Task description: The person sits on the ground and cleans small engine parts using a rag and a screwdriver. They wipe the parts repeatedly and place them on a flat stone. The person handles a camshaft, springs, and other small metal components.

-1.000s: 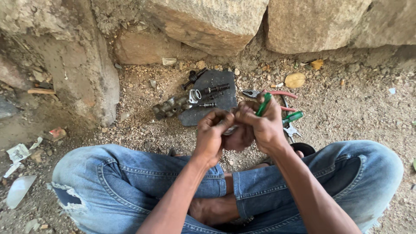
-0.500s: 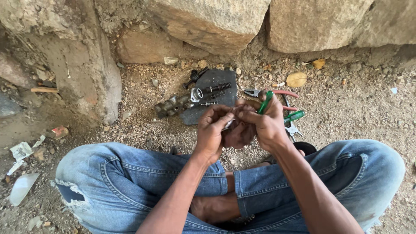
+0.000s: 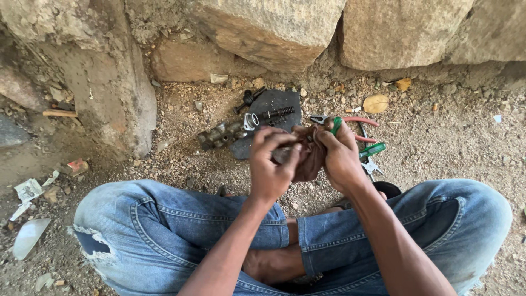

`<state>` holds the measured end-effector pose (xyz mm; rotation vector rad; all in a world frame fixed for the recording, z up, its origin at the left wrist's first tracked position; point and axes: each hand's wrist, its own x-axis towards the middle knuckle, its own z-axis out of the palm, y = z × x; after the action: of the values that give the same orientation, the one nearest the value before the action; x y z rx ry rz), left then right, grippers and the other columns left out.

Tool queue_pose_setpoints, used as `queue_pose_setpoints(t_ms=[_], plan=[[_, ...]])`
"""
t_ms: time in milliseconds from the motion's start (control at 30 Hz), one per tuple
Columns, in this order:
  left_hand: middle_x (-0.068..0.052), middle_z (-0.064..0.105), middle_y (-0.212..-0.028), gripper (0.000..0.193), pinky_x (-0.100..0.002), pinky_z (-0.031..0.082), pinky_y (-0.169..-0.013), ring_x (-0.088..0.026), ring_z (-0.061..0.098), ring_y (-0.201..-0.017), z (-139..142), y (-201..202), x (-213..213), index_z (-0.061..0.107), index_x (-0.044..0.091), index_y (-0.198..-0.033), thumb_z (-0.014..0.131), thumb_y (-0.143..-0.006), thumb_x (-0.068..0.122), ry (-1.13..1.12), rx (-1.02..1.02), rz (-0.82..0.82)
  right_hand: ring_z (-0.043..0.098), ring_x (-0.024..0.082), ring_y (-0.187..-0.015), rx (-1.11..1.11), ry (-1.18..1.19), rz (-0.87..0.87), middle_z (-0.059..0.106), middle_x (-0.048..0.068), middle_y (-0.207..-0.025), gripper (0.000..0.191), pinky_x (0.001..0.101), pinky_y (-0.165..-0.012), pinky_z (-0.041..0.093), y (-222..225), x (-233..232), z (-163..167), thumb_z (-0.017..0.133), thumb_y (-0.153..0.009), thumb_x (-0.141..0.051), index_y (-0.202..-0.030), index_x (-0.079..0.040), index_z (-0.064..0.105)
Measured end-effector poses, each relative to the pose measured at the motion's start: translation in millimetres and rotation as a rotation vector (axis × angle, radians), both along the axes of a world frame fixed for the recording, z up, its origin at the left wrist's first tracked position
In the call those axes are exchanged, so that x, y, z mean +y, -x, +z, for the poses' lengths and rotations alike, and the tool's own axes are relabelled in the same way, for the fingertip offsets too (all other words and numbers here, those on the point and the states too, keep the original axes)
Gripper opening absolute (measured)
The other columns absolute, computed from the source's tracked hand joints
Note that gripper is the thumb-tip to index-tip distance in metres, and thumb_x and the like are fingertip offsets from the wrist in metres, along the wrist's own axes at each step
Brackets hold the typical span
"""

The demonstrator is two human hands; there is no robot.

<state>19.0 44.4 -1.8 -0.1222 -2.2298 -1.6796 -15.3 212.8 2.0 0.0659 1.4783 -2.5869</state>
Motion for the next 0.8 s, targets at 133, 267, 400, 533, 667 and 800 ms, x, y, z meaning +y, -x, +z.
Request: queue_pose_setpoints(t_ms=[133, 267, 400, 533, 667, 800], plan=[[-0.021, 0.056, -0.129, 0.026, -0.043, 0.055, -0.101, -0.031, 0.061, -0.12, -2, -2, -1, 0.076, 0.003, -0.109, 0.076, -0.089, 0.018, 0.027, -0.066, -0.098, 0.072, 0.026, -0.107, -0.012, -0.107, 0.032, 0.067, 0.02, -0.109, 0.01, 0.0343, -0.092, 0.063, -3, 1, 10, 0.042, -0.106, 0.006, -0.104, -0.003, 0.045], [-0.017, 0.058, -0.128, 0.023, -0.041, 0.059, -0.099, -0.029, 0.064, -0.119, 4, -3, 0, 0.077, 0.003, -0.104, 0.075, -0.09, 0.022, -0.097, -0.161, -0.156, 0.072, 0.026, -0.104, 0.024, -0.061, 0.079, 0.07, 0.025, -0.121, 0.012, 0.0338, -0.087, 0.061, -7, -4, 24, 0.042, -0.106, 0.002, -0.102, -0.008, 0.041], [-0.013, 0.062, -0.125, 0.021, -0.04, 0.057, -0.099, -0.026, 0.067, -0.113, 10, -2, 2, 0.079, 0.002, -0.098, 0.076, -0.088, 0.02, -0.211, -0.318, -0.119, 0.071, 0.026, -0.11, 0.088, -0.277, 0.103, 0.068, 0.027, -0.126, 0.011, 0.0342, -0.093, 0.062, -10, -12, 34, 0.044, -0.105, 0.003, -0.103, -0.007, 0.041], [-0.01, 0.067, -0.124, 0.019, -0.039, 0.054, -0.103, -0.022, 0.067, -0.111, 9, 1, -3, 0.079, 0.001, -0.099, 0.073, -0.087, 0.014, -0.49, -0.41, -0.147, 0.073, 0.026, -0.111, 0.063, -0.434, 0.088, 0.07, 0.025, -0.127, 0.009, 0.0355, -0.095, 0.064, -11, -12, 44, 0.043, -0.104, 0.002, -0.101, -0.006, 0.043], [-0.013, 0.074, -0.113, 0.014, -0.04, 0.054, -0.096, -0.022, 0.07, -0.1, 5, 2, -9, 0.079, 0.003, -0.1, 0.073, -0.089, 0.009, -0.807, -0.525, -0.109, 0.074, 0.028, -0.103, -0.021, -0.452, -0.046, 0.072, 0.022, -0.123, 0.005, 0.0402, -0.094, 0.064, -4, 1, 58, 0.043, -0.104, -0.002, -0.102, -0.006, 0.045], [-0.011, 0.074, -0.111, 0.013, -0.041, 0.056, -0.096, -0.021, 0.071, -0.097, 4, 0, -3, 0.078, 0.002, -0.098, 0.072, -0.091, 0.011, -0.698, -0.492, -0.154, 0.075, 0.022, -0.106, 0.135, -0.491, 0.064, 0.072, 0.02, -0.125, 0.005, 0.0368, -0.096, 0.064, -11, 2, 56, 0.05, -0.103, -0.004, -0.102, -0.005, 0.047]])
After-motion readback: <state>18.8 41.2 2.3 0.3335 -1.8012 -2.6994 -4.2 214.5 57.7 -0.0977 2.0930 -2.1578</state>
